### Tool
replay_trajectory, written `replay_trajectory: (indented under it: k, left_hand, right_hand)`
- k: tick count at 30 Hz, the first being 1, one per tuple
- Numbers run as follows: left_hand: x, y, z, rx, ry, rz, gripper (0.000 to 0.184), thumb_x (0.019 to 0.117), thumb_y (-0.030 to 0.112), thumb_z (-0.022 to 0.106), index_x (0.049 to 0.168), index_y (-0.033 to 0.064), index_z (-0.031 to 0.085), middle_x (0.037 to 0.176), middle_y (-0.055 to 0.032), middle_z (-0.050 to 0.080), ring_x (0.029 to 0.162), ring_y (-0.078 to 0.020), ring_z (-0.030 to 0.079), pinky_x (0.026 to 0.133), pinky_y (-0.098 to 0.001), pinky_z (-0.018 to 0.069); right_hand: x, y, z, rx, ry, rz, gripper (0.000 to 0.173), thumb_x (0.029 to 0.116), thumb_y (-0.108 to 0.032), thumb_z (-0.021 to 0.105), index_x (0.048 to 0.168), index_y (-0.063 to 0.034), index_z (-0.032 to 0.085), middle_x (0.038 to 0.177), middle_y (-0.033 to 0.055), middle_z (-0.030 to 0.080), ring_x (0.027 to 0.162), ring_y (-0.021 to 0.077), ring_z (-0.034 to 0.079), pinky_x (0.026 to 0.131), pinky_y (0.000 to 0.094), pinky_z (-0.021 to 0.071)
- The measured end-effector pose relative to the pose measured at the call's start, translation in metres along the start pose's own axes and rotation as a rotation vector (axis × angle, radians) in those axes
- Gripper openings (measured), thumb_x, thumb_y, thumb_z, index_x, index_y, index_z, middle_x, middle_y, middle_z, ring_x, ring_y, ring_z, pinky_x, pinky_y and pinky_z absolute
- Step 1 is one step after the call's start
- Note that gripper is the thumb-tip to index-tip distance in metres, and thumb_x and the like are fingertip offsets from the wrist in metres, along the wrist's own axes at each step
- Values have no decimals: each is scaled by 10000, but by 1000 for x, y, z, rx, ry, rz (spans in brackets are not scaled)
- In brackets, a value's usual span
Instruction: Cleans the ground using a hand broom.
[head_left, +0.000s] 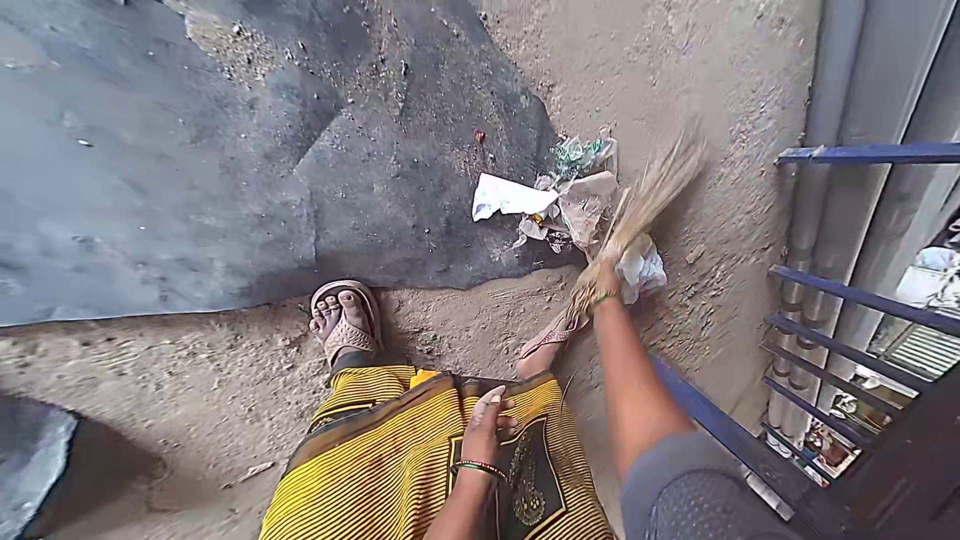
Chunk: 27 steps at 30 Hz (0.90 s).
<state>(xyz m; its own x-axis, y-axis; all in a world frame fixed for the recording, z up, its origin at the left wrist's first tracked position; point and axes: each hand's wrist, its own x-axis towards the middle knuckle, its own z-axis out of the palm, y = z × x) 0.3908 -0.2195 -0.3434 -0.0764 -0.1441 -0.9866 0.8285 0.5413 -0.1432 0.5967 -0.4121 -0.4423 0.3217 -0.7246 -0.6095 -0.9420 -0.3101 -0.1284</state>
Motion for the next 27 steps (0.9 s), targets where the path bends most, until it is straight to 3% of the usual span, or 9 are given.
replay_trajectory:
  k: [3,6,8,11,14,18,20,23,27]
  left_hand:
    - [-2,3,-1,8,-15,13,359,1129,170,334,1382,-9,516,942,-68,667,634,-93,610,594,-230,512]
    - [-3,3,-2,9,-16,6,354,1129,171,336,1378,-5,516,945,-64,667,641,-92,612,605,-231,514]
    - [-4,3,-1,-7,-8,5,351,1130,166,334,1367,-7,526,924,-63,665,622,-90,610,594,-222,516]
    - [-4,3,-1,-23,-11,3,348,1132,160,330,1364,-8,528,905,-61,664,609,-89,602,575,-217,504]
    - [-5,5,-1,-31,-14,6,349,1132,169,331,1366,-4,524,900,-54,673,599,-76,599,565,-208,500]
    - [-11,12,0,-26,-39,5,350,1132,167,332,1380,0,514,933,-68,661,622,-92,595,583,-222,495]
    - [-12,18,0,-22,-51,16,350,1133,171,339,1387,6,513,941,-69,659,629,-95,594,589,-226,495]
    - [-14,26,-4,-24,-56,64,351,1131,170,344,1390,-4,506,926,-66,658,628,-91,594,597,-227,500]
    - [-22,34,-22,27,-38,93,368,1133,179,347,1423,-6,479,997,-104,639,692,-121,585,656,-275,493]
  right_hand:
    - [-42,42,3,105,98,168,526,1132,-306,422,1464,100,453,1456,317,515,1362,375,505,1144,491,381]
    - [-60,60,-1,284,242,139,511,1108,-305,492,1479,44,457,1392,277,571,1281,335,563,1087,477,435]
    - [-50,58,-22,290,305,115,541,1094,-272,526,1524,30,399,1414,292,550,1292,360,554,1089,498,434]
    - [-11,58,-76,67,341,149,640,1082,-284,556,1571,49,310,1490,313,494,1389,391,496,1147,498,393]
    - [21,67,-135,-275,286,261,642,1065,-295,588,1525,95,368,1491,312,496,1403,373,494,1155,482,383]
    - [14,85,-169,-734,5,279,683,1072,-351,565,1528,110,351,1488,330,490,1404,405,491,1168,530,371]
    - [-13,91,-159,-870,-57,243,679,1052,-368,587,1513,93,395,1437,324,546,1356,423,542,1136,559,412]
    - [-72,96,-152,-924,-148,202,706,1038,-347,618,1544,70,357,1424,325,557,1342,436,554,1132,570,420]
    - [-138,101,-185,-962,-197,184,735,1025,-341,642,1584,12,320,1385,295,605,1304,415,595,1120,553,440]
